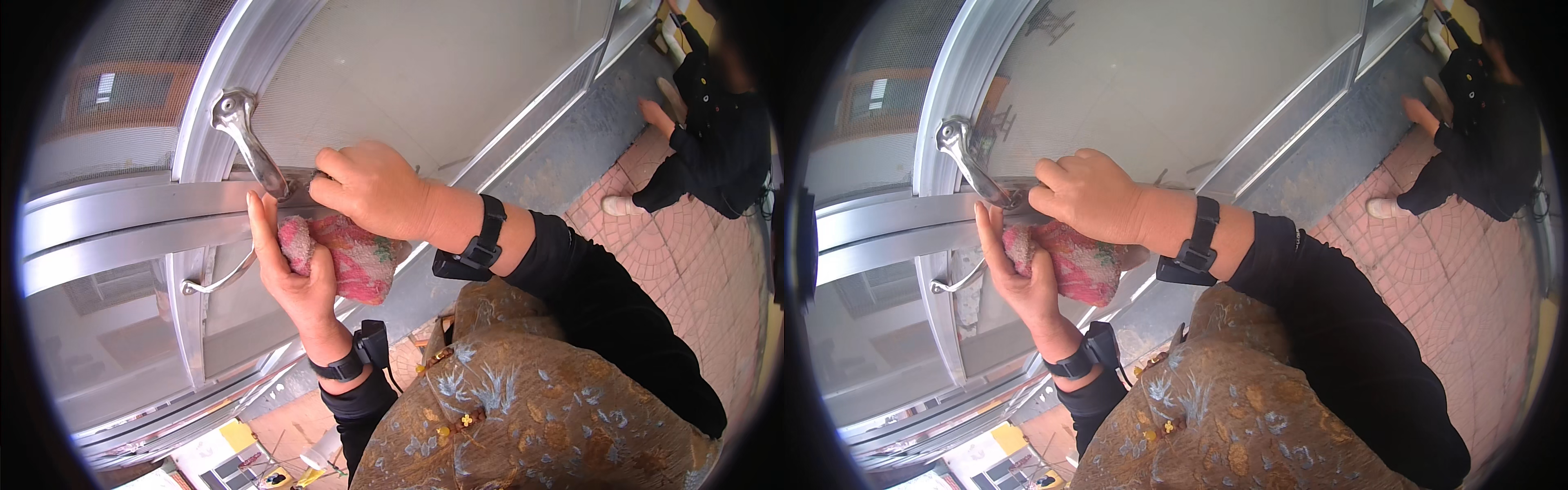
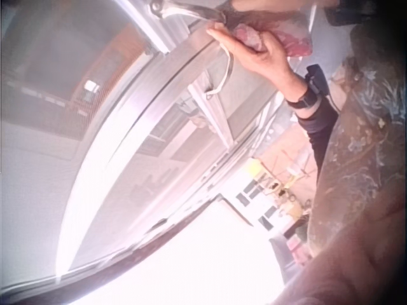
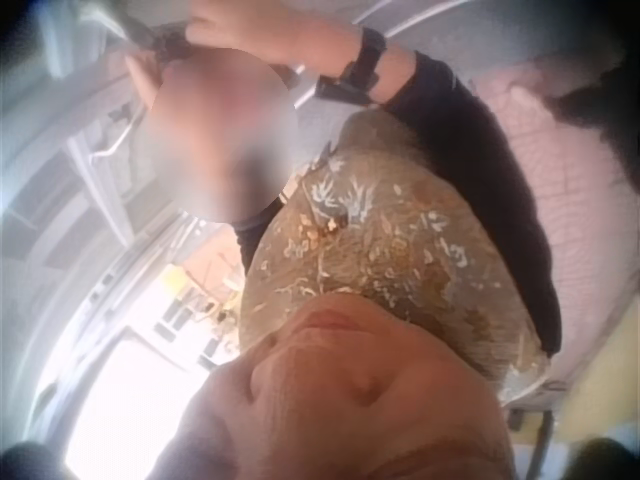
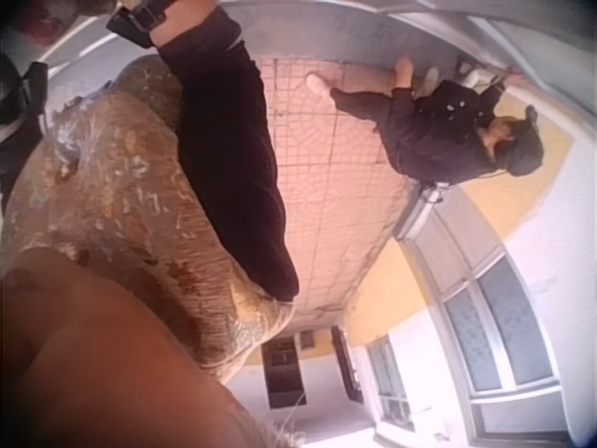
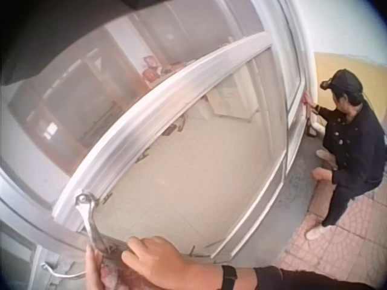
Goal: The person scrubs a metal door handle with a steel wool pad and wipes it with a cloth. The person alternates between scrubbing and wiping the handle and the adjacent door frame.
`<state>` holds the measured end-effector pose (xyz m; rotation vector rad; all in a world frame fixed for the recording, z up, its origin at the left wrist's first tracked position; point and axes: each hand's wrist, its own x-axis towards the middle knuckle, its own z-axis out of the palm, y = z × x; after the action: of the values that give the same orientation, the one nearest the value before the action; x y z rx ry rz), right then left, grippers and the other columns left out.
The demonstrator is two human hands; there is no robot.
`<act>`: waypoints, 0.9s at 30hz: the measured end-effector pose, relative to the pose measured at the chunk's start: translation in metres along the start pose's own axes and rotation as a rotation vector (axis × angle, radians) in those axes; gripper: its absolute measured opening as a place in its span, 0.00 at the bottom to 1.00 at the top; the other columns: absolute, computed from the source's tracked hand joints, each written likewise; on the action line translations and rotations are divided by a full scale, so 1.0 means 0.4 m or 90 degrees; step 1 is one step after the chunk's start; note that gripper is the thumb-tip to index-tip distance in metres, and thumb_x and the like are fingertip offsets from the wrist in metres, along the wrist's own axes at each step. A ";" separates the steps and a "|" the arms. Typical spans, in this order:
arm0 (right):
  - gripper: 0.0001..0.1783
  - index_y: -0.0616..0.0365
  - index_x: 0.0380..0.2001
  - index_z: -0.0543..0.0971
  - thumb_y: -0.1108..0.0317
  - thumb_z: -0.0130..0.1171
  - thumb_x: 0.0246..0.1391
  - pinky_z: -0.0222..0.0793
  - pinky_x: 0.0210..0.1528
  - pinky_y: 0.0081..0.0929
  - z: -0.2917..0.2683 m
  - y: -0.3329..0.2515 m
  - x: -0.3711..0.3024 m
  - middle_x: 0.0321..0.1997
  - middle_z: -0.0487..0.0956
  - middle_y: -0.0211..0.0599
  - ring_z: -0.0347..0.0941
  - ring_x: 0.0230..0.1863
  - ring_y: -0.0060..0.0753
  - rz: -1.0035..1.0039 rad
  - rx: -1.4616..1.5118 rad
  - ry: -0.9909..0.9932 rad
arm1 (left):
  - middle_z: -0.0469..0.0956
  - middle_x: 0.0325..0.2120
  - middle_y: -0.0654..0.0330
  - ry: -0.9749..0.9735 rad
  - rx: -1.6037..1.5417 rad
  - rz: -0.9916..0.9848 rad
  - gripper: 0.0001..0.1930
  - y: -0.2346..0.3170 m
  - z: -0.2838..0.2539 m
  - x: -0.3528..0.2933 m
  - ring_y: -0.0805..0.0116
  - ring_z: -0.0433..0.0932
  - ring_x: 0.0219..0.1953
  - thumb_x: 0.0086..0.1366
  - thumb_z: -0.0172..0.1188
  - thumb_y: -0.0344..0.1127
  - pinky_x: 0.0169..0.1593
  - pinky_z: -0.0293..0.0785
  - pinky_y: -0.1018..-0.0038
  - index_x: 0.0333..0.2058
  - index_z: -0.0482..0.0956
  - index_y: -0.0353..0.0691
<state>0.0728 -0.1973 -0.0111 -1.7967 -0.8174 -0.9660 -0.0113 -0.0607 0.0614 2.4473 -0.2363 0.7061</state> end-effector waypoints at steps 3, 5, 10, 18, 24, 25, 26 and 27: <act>0.07 0.52 0.25 0.72 0.68 0.61 0.46 0.71 0.30 0.36 -0.017 0.012 -0.029 0.31 0.70 0.35 0.74 0.27 0.37 0.050 -0.003 -0.069 | 0.72 0.62 0.46 0.006 -0.023 -0.012 0.46 -0.006 0.003 0.003 0.62 0.73 0.61 0.48 0.49 0.16 0.61 0.66 0.74 0.71 0.58 0.38; 0.08 0.52 0.26 0.72 0.68 0.62 0.45 0.70 0.30 0.36 -0.015 0.007 -0.025 0.31 0.70 0.35 0.74 0.27 0.37 0.059 0.059 0.030 | 0.72 0.62 0.47 0.016 -0.056 -0.021 0.46 -0.011 0.000 0.006 0.63 0.73 0.59 0.48 0.49 0.16 0.61 0.66 0.74 0.72 0.58 0.38; 0.08 0.54 0.31 0.76 0.70 0.65 0.48 0.69 0.29 0.37 0.032 -0.014 0.025 0.32 0.70 0.34 0.74 0.30 0.40 0.091 0.180 0.144 | 0.72 0.62 0.45 0.022 -0.012 0.021 0.46 -0.020 0.000 -0.001 0.61 0.73 0.60 0.48 0.50 0.15 0.62 0.65 0.73 0.72 0.57 0.38; 0.10 0.54 0.35 0.78 0.72 0.66 0.48 0.70 0.30 0.38 0.004 0.031 -0.044 0.34 0.73 0.35 0.74 0.31 0.44 0.101 0.079 -0.049 | 0.72 0.61 0.44 0.053 -0.004 0.013 0.45 -0.018 0.011 -0.002 0.57 0.70 0.64 0.49 0.50 0.16 0.65 0.63 0.69 0.71 0.59 0.38; 0.14 0.54 0.39 0.79 0.73 0.68 0.47 0.73 0.35 0.37 -0.041 0.020 -0.008 0.40 0.77 0.35 0.76 0.35 0.44 0.139 0.234 0.060 | 0.77 0.54 0.47 0.126 0.077 0.101 0.42 0.033 0.015 0.001 0.56 0.75 0.55 0.45 0.50 0.14 0.60 0.69 0.67 0.65 0.68 0.36; 0.15 0.55 0.40 0.79 0.74 0.68 0.47 0.73 0.36 0.36 -0.048 0.020 0.007 0.41 0.77 0.35 0.77 0.37 0.43 0.135 0.241 0.066 | 0.77 0.51 0.48 0.126 0.109 0.125 0.41 0.041 0.013 0.005 0.56 0.76 0.53 0.44 0.50 0.14 0.58 0.70 0.67 0.63 0.70 0.35; 0.15 0.55 0.41 0.79 0.75 0.67 0.47 0.74 0.38 0.35 -0.055 0.023 0.023 0.42 0.78 0.35 0.77 0.38 0.43 0.121 0.247 0.069 | 0.78 0.49 0.48 0.132 0.125 0.123 0.39 0.046 0.011 0.006 0.55 0.76 0.51 0.44 0.50 0.13 0.56 0.71 0.66 0.61 0.73 0.35; 0.16 0.55 0.42 0.80 0.76 0.67 0.47 0.75 0.39 0.35 -0.061 0.026 0.040 0.43 0.78 0.35 0.77 0.39 0.42 0.106 0.252 0.069 | 0.79 0.46 0.49 0.141 0.140 0.121 0.38 0.049 0.010 0.008 0.55 0.77 0.49 0.43 0.50 0.13 0.54 0.72 0.66 0.59 0.75 0.35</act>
<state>0.0826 -0.2215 0.0054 -1.4330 -0.7200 -0.7270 -0.0131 -0.0790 0.0698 2.5465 -0.3212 1.1323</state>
